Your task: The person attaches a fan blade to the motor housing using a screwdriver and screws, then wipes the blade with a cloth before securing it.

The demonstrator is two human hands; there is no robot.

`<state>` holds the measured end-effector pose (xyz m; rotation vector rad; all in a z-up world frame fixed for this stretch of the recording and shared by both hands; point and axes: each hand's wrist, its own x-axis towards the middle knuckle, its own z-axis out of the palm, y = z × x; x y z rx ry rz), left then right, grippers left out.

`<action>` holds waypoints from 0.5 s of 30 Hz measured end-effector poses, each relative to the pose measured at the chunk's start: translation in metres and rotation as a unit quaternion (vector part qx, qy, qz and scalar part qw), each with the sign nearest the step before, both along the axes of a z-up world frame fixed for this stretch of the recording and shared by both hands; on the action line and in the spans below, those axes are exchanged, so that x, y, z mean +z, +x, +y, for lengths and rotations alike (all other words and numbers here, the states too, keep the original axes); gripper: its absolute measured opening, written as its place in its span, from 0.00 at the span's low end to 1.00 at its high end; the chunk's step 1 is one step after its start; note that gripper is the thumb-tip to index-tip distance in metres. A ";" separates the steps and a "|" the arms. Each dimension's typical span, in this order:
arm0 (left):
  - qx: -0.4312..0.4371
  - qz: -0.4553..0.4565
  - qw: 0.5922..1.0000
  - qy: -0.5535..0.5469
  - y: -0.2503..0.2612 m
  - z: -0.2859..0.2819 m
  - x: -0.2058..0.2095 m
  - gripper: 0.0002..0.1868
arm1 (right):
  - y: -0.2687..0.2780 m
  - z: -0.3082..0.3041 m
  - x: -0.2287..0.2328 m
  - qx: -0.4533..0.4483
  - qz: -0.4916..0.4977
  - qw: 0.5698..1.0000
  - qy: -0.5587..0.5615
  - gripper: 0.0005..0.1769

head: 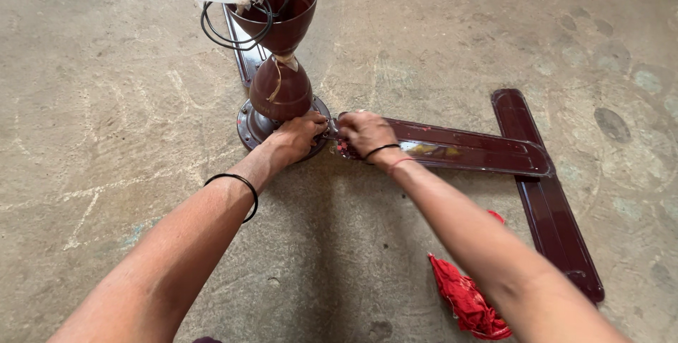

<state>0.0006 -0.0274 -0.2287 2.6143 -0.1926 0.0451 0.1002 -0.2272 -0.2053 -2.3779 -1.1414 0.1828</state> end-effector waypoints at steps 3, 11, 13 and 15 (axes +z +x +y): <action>0.002 0.017 0.999 0.034 -0.002 0.000 0.004 0.20 | -0.014 0.024 -0.002 -0.015 0.020 1.000 0.000 0.12; 0.010 0.018 0.999 -0.030 -0.005 -0.001 0.007 0.24 | -0.021 0.019 0.020 0.006 0.017 0.998 -0.065 0.09; 0.020 0.031 0.998 -0.049 -0.005 0.000 0.006 0.23 | -0.026 0.009 0.023 0.020 0.041 0.990 -0.131 0.07; 0.027 0.029 0.998 -0.044 -0.004 0.000 0.004 0.20 | -0.041 -0.006 0.017 0.041 0.046 0.977 -0.206 0.08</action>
